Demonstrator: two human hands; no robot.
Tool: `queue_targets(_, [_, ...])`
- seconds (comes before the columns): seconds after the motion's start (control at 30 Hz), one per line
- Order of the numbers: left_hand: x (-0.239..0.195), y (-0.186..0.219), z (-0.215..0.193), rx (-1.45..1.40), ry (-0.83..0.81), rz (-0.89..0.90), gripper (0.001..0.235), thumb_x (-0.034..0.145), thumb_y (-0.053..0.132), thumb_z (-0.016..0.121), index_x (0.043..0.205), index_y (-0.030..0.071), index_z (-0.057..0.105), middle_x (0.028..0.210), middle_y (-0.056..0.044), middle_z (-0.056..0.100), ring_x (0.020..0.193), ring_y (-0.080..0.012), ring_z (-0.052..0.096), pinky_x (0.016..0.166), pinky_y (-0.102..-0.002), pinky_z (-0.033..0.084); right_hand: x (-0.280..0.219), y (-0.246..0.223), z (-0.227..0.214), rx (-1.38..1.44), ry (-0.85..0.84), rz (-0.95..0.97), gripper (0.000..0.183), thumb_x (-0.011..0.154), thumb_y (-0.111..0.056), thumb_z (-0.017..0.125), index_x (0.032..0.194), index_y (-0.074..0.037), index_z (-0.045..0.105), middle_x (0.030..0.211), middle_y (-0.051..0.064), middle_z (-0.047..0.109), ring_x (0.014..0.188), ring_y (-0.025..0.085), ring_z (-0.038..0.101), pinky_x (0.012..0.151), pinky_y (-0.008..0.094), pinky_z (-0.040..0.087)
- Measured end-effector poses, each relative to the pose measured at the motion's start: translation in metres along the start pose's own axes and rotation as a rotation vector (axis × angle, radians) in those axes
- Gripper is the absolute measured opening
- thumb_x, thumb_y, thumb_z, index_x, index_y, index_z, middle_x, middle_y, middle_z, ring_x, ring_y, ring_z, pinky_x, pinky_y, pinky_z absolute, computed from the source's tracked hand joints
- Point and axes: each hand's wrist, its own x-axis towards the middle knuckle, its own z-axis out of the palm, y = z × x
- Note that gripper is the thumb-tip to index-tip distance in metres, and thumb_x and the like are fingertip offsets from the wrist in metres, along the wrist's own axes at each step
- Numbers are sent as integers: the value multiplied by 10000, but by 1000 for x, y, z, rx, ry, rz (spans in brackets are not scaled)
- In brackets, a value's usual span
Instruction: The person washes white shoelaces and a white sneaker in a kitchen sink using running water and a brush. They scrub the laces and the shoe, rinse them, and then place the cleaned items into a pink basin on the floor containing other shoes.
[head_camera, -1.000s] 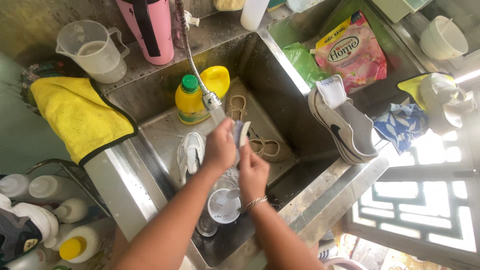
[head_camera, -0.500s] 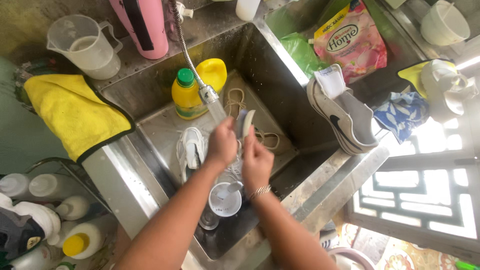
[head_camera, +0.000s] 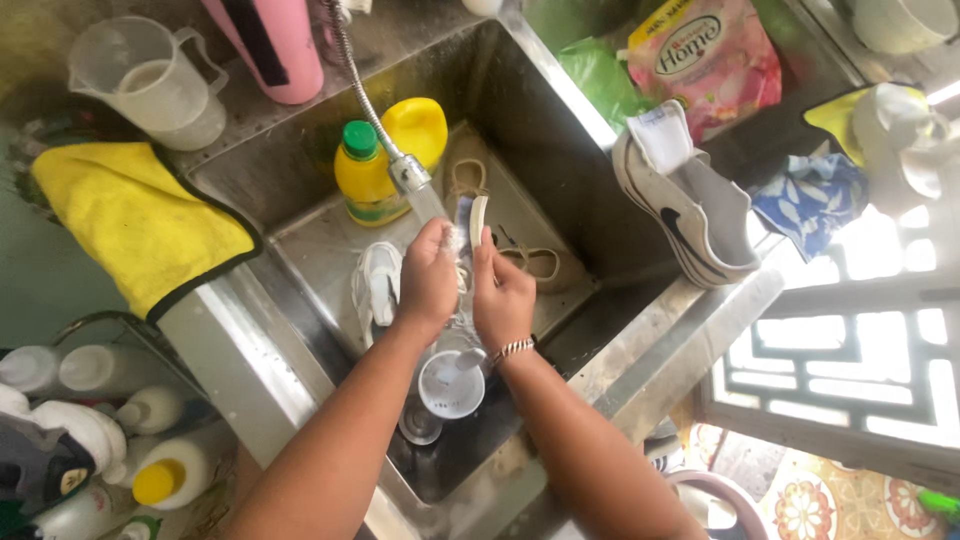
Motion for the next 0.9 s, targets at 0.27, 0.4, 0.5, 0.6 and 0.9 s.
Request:
queue_targets(0.27, [2,-1,2,69,-16,36,161,932,10,476,917,52,630,824,-47,666,782,-126,597,696,-302,493,10,7,3,13,-1,-50,321,1066,-252,611,1282,-35,707,855,192,726,649,24,554,568,281,481])
queue_targets(0.4, [4,1,7,170,-29,53,159,882,-1,491,905,63,635,799,-29,668,757,-112,597,689,-287,499,12,8,-2,4,38,-14,298,1073,-260,631,1242,-42,744,770,194,713,676,40,554,601,292,501])
queue_targets(0.5, [9,3,-1,-59,-3,-12,190,888,-13,446,912,63,619,815,-19,628,756,-94,572,670,-275,483,16,-2,-1,-52,-12,-97,350,1044,-245,611,1327,-56,692,768,212,695,677,31,585,618,283,536])
queue_targets(0.6, [1,-2,-1,-57,-36,-42,148,966,46,479,939,72,621,815,-1,617,750,-85,552,639,-277,463,11,-14,-1,60,-4,25,352,1043,-225,630,1340,-44,685,793,257,655,680,43,513,593,309,490])
queue_targets(0.9, [19,8,-28,-452,21,-280,90,1002,147,557,994,145,647,791,9,597,570,-88,556,409,-244,381,13,-21,-29,-420,-52,-25,242,981,-343,665,1056,-182,829,835,182,753,734,332,736,658,375,550])
